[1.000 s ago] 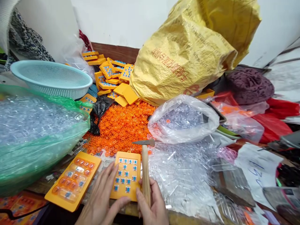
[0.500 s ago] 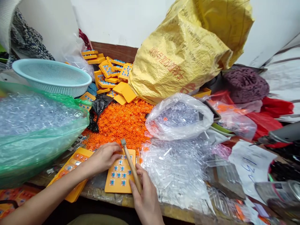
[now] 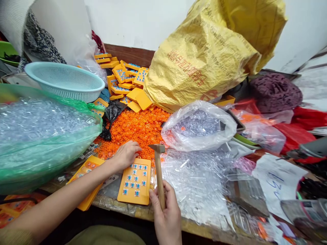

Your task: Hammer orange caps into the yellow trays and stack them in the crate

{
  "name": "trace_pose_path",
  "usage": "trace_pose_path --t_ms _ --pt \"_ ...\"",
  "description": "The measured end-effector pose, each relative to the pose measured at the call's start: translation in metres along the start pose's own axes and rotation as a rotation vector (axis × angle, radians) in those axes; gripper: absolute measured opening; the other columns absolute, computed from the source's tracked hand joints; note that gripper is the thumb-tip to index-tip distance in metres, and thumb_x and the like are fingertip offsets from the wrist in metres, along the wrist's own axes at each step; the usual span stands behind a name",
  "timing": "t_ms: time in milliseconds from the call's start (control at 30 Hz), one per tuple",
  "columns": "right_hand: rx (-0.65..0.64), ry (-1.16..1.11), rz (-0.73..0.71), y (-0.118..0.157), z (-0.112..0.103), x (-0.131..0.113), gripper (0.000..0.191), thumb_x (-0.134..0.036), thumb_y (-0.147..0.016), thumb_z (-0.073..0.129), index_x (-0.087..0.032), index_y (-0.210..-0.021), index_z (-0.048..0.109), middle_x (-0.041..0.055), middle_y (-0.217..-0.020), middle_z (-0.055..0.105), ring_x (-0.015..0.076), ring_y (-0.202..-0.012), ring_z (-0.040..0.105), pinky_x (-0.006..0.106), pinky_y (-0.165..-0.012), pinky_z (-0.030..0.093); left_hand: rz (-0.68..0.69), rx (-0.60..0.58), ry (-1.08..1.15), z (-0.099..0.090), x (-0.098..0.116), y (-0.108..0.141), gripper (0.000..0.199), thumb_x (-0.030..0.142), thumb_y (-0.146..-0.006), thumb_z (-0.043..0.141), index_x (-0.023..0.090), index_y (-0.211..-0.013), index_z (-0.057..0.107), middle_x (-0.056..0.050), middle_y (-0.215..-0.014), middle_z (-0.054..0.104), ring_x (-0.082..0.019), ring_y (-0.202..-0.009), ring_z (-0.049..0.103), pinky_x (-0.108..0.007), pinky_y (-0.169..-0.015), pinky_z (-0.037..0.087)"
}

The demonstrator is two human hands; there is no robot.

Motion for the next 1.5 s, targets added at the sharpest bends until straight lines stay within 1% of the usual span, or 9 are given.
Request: trace_pose_path --t_ms 133,267,367,533,800,1000,1200,1333,1500 --pt "-0.022 0.105 0.040 0.004 0.001 0.008 0.039 -0.052 -0.076 0.061 -0.021 -0.099 0.055 0.0029 -0.086 0.066 0.0197 -0.075 0.064 0.029 -0.069 0.050 -0.001 0.078 0.064 -0.017 -0.002 0.001 0.021 0.009 -0.080 0.053 0.019 -0.089 0.069 -0.005 -0.090 0.070 -0.020 -0.092 0.063 -0.036 -0.088 0.049" --pt "-0.110 0.109 0.109 0.006 0.012 0.028 0.041 -0.052 -0.075 0.062 -0.021 -0.101 0.055 0.0060 -0.096 0.069 0.0236 -0.082 0.067 0.032 -0.072 0.051 -0.126 0.249 0.163 -0.038 -0.004 0.046 0.023 0.017 -0.088 0.042 0.016 -0.098 0.063 -0.008 -0.100 0.069 -0.017 -0.094 0.063 -0.033 -0.086 0.050" --pt "-0.160 0.069 0.103 0.000 0.022 0.031 0.037 -0.048 -0.073 0.066 -0.021 -0.097 0.057 0.0073 -0.096 0.071 0.0260 -0.087 0.068 0.033 -0.074 0.054 -0.366 0.329 0.510 -0.015 -0.015 0.095 0.017 0.026 -0.086 0.048 0.018 -0.093 0.062 -0.007 -0.092 0.069 -0.019 -0.089 0.066 -0.033 -0.081 0.053" --pt "-0.201 -0.018 0.085 0.000 0.032 0.022 0.036 -0.045 -0.075 0.065 -0.022 -0.099 0.054 0.0087 -0.099 0.071 0.0250 -0.093 0.069 0.033 -0.075 0.057 -0.472 0.397 0.676 0.012 -0.010 0.134 0.019 0.033 -0.085 0.050 0.019 -0.094 0.060 -0.008 -0.098 0.068 -0.021 -0.096 0.065 -0.035 -0.087 0.052" --pt "-0.079 -0.054 0.118 0.038 0.018 0.038 0.039 -0.050 -0.072 0.068 -0.021 -0.097 0.059 0.0067 -0.097 0.073 0.0228 -0.088 0.070 0.026 -0.076 0.055 -0.498 0.255 0.714 0.014 -0.003 0.145 0.020 0.036 -0.081 0.053 0.019 -0.086 0.063 -0.007 -0.089 0.070 -0.022 -0.089 0.066 -0.037 -0.083 0.053" --pt "-0.102 0.127 -0.024 0.015 0.027 0.030 0.036 -0.051 -0.077 0.060 -0.022 -0.099 0.062 0.0042 -0.095 0.072 0.0221 -0.083 0.070 0.026 -0.075 0.053 -0.498 0.302 0.693 0.027 -0.010 0.131 0.023 0.039 -0.081 0.053 0.020 -0.085 0.065 -0.007 -0.088 0.071 -0.023 -0.089 0.067 -0.038 -0.084 0.054" --pt "-0.042 0.168 -0.103 -0.002 0.027 0.028 0.033 -0.049 -0.082 0.053 -0.024 -0.102 0.060 0.0062 -0.103 0.072 0.0237 -0.091 0.069 0.030 -0.079 0.054 -0.494 0.331 0.705 0.050 -0.023 0.126 0.027 0.043 -0.082 0.053 0.021 -0.090 0.067 -0.009 -0.096 0.072 -0.029 -0.112 0.059 -0.047 -0.098 0.045" --pt "0.092 0.111 -0.136 0.008 0.017 0.021 0.039 -0.054 -0.079 0.058 -0.021 -0.100 0.063 0.0109 -0.116 0.066 0.0270 -0.104 0.065 0.033 -0.086 0.054 -0.478 0.410 0.681 0.042 -0.025 0.130 0.028 0.044 -0.082 0.054 0.021 -0.091 0.067 -0.009 -0.102 0.071 -0.029 -0.119 0.055 -0.047 -0.101 0.044" --pt "-0.011 -0.099 0.084 0.018 0.026 0.006 0.051 -0.058 -0.074 0.063 -0.021 -0.108 0.065 0.0032 -0.080 0.067 0.0155 -0.053 0.062 0.024 -0.044 0.050 -0.469 0.516 0.553 0.008 -0.027 0.124 0.032 0.043 -0.080 0.055 0.018 -0.098 0.065 -0.012 -0.100 0.071 -0.026 -0.093 0.067 -0.045 -0.087 0.054"
Point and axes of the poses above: each hand's wrist, its own y-axis away from the middle knuckle, its own z-axis out of the palm, x = y × z, the point moved 10 cm from there along -y, towards the middle knuckle
